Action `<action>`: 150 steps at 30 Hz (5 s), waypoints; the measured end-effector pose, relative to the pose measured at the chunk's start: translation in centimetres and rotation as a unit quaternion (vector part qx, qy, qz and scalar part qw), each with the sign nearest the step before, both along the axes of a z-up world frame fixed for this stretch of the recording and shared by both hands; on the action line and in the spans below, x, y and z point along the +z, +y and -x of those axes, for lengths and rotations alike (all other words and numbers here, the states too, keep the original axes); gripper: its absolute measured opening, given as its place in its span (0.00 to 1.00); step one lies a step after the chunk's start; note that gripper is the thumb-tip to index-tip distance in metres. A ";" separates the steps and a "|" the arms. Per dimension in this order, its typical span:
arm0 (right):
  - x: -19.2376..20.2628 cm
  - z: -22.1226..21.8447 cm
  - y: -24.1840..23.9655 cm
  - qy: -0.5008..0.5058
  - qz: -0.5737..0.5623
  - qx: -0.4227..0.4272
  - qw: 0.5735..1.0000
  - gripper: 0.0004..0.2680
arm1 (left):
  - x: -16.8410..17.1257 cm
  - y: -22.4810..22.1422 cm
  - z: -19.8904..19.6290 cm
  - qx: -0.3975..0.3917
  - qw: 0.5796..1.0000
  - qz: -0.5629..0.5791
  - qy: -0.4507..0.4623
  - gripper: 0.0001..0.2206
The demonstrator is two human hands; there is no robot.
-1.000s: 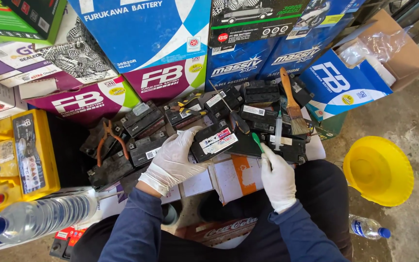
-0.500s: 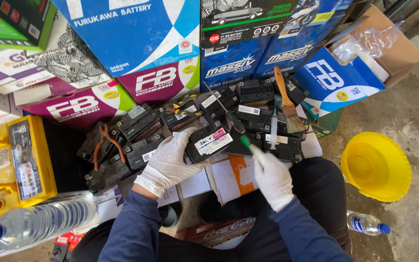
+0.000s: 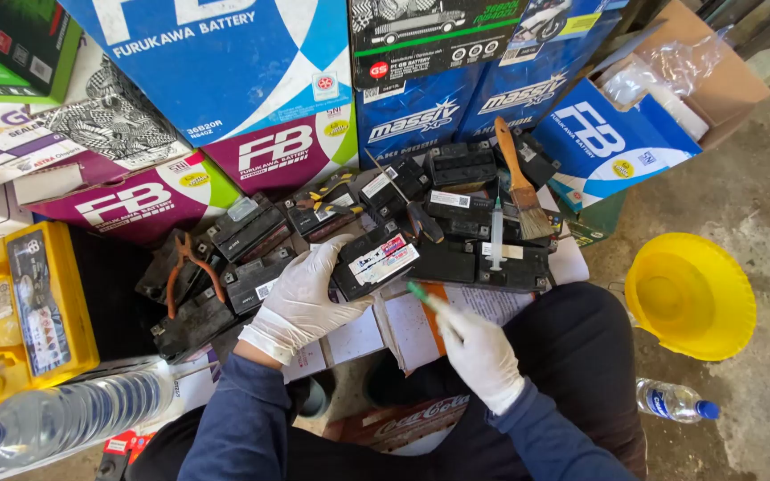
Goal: Cleaning the terminals of small batteries using a toothbrush
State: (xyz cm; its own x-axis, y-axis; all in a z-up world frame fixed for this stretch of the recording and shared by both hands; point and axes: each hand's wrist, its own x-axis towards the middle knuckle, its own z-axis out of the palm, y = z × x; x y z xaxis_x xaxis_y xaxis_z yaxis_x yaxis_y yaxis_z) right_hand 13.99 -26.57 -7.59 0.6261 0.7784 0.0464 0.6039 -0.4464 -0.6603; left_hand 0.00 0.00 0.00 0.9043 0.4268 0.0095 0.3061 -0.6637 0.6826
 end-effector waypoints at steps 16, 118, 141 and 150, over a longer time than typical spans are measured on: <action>2.9 -2.0 2.3 0.057 0.004 0.022 0.998 0.15 | 1.2 0.2 0.2 -0.001 0.999 0.029 0.019 0.43; 14.5 5.3 5.1 0.091 -0.240 0.185 0.949 0.16 | -0.4 -0.4 3.0 0.052 0.419 0.814 -0.399 0.30; 12.5 2.8 11.0 -0.157 -0.356 0.189 0.902 0.08 | 2.4 -2.1 1.7 0.316 0.261 0.843 -0.348 0.21; 11.8 3.4 11.1 -0.192 -0.366 0.177 0.893 0.06 | 3.3 -2.5 1.6 0.327 0.309 0.819 -0.357 0.21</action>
